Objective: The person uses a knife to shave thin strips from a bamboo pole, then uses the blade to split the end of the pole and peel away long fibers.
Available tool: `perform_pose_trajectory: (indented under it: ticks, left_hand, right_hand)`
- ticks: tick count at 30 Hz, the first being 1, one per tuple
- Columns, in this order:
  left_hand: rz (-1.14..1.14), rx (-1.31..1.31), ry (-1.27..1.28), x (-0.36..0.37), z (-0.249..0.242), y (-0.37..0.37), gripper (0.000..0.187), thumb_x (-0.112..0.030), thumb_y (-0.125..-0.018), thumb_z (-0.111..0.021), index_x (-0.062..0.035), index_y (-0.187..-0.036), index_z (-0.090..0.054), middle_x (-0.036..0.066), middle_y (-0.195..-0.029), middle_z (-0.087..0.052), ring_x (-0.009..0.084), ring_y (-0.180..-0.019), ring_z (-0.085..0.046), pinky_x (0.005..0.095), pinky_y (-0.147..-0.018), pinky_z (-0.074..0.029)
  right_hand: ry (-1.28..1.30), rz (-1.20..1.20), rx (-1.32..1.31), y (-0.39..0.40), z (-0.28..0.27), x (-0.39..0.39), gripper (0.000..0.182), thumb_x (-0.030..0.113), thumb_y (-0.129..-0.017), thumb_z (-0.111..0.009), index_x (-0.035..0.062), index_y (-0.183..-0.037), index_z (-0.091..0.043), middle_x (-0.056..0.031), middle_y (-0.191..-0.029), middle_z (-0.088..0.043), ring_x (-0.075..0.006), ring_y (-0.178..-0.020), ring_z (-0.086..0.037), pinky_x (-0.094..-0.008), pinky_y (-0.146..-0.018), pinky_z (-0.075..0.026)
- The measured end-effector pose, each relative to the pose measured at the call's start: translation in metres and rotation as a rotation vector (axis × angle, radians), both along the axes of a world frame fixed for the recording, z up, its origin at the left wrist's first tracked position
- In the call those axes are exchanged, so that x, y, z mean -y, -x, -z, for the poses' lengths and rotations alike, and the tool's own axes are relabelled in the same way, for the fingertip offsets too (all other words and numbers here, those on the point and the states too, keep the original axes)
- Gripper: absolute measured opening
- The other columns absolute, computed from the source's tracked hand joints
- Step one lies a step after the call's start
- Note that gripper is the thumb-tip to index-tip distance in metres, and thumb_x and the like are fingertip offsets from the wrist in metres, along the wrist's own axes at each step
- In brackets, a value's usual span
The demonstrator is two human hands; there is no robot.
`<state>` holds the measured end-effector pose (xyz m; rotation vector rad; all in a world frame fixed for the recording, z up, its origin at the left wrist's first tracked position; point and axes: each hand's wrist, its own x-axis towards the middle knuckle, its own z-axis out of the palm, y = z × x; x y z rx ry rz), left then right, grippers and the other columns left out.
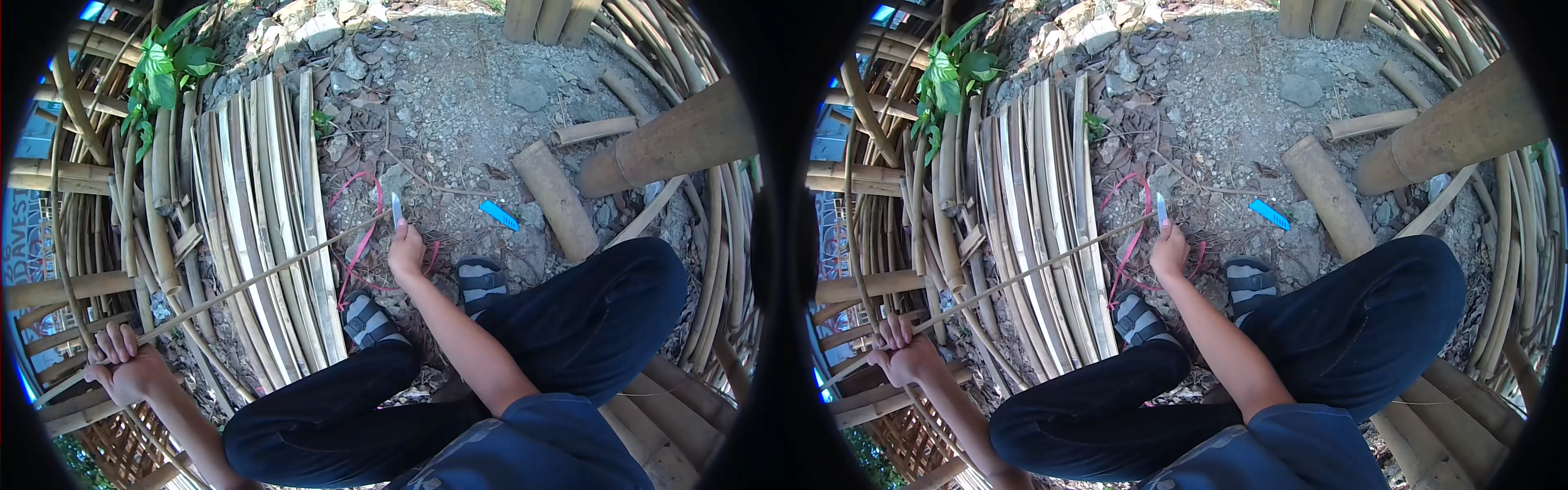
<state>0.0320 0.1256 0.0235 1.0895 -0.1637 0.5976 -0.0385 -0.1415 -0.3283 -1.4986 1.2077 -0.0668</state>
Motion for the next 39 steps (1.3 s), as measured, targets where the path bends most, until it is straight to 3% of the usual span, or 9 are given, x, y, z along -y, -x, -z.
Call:
perform_pose_trajectory:
  ticks: [10,18,20,28,29,32,36,37,39]
  left_hand:
    - [-0.007,0.004,-0.048,-0.004,-0.001,-0.006,0.045,-0.043,-0.1,-0.043,-0.0105,-0.069,-0.038,0.001,-0.062,-0.031,0.0118,-0.052,-0.029,0.0232,-0.042,-0.026]
    - [0.068,0.048,-0.041,-0.001,-0.002,-0.005,0.046,-0.043,-0.1,-0.043,-0.009,-0.069,-0.041,0.001,-0.062,-0.032,0.0123,-0.05,-0.03,0.0242,-0.042,-0.027]
    - [-0.029,0.031,-0.077,0.01,-0.003,-0.002,0.048,-0.047,-0.1,-0.042,-0.0115,-0.068,-0.039,0.0,-0.062,-0.032,0.0101,-0.052,-0.029,0.0212,-0.041,-0.027]
    - [-0.024,0.033,-0.074,0.016,-0.004,-0.001,0.047,-0.049,-0.101,-0.039,-0.0114,-0.071,-0.041,0.0,-0.061,-0.032,0.0097,-0.05,-0.029,0.0205,-0.04,-0.026]
    - [-0.025,0.031,-0.074,0.016,-0.003,-0.001,0.048,-0.049,-0.101,-0.038,-0.0113,-0.073,-0.041,-0.001,-0.061,-0.033,0.0097,-0.05,-0.029,0.0203,-0.04,-0.026]
    - [0.037,0.029,-0.068,0.008,-0.001,-0.003,0.049,-0.051,-0.101,-0.036,-0.0109,-0.074,-0.043,-0.001,-0.062,-0.034,0.0096,-0.05,-0.031,0.0203,-0.039,-0.026]
    - [0.036,0.033,-0.058,0.005,0.001,-0.003,0.048,-0.051,-0.101,-0.035,-0.0117,-0.075,-0.044,0.0,-0.062,-0.036,0.0096,-0.052,-0.032,0.0212,-0.041,-0.027]
    - [0.021,0.029,-0.083,0.002,0.002,-0.003,0.047,-0.049,-0.101,-0.036,-0.0121,-0.074,-0.044,0.0,-0.062,-0.036,0.0098,-0.053,-0.033,0.0217,-0.042,-0.028]
    - [0.039,0.013,-0.076,0.002,-0.001,-0.001,0.048,-0.05,-0.101,-0.037,-0.0118,-0.073,-0.045,0.0,-0.062,-0.036,0.0103,-0.054,-0.034,0.0224,-0.044,-0.029]
  right_hand:
    - [-0.051,-0.137,-0.131,-0.019,0.028,0.024,0.045,0.04,-0.101,-0.038,0.0031,-0.106,-0.064,-0.0281,-0.104,-0.064,-0.0467,-0.102,-0.059,-0.0532,-0.087,-0.045]
    - [-0.04,-0.127,-0.063,-0.014,0.027,0.01,0.046,0.039,-0.102,-0.038,0.0005,-0.103,-0.063,-0.0272,-0.102,-0.064,-0.046,-0.102,-0.058,-0.0514,-0.087,-0.043]
    - [-0.021,-0.111,-0.037,-0.012,0.024,0.004,0.047,0.039,-0.102,-0.039,-0.0012,-0.1,-0.063,-0.0271,-0.099,-0.064,-0.0449,-0.1,-0.059,-0.0495,-0.084,-0.043]
    - [-0.222,-0.106,0.146,-0.003,-0.019,-0.028,0.048,0.04,-0.102,-0.037,-0.0002,-0.093,-0.061,-0.0268,-0.089,-0.064,-0.0471,-0.09,-0.059,-0.0535,-0.078,-0.043]
    - [-0.093,-0.133,0.189,-0.002,-0.026,-0.035,0.048,0.039,-0.102,-0.037,-0.0009,-0.088,-0.059,-0.0265,-0.083,-0.062,-0.0472,-0.083,-0.059,-0.0527,-0.075,-0.042]
    - [-0.115,-0.206,0.277,0.0,-0.07,-0.052,0.048,0.037,-0.103,-0.036,-0.0044,-0.092,-0.058,-0.0246,-0.077,-0.059,-0.0424,-0.076,-0.058,-0.0476,-0.072,-0.043]
    - [-0.147,-0.374,0.398,0.004,-0.127,-0.076,0.046,0.036,-0.103,-0.038,-0.0028,-0.088,-0.056,-0.0236,-0.071,-0.057,-0.045,-0.073,-0.057,-0.0497,-0.067,-0.042]
    - [-0.084,-0.412,0.432,0.003,-0.127,-0.081,0.045,0.037,-0.103,-0.04,-0.0023,-0.085,-0.054,-0.02,-0.066,-0.055,-0.0387,-0.065,-0.057,-0.0466,-0.063,-0.042]
    - [-0.104,-0.319,0.465,0.001,-0.126,-0.075,0.045,0.036,-0.103,-0.039,-0.0017,-0.087,-0.056,-0.0238,-0.072,-0.058,-0.0431,-0.071,-0.058,-0.05,-0.066,-0.043]
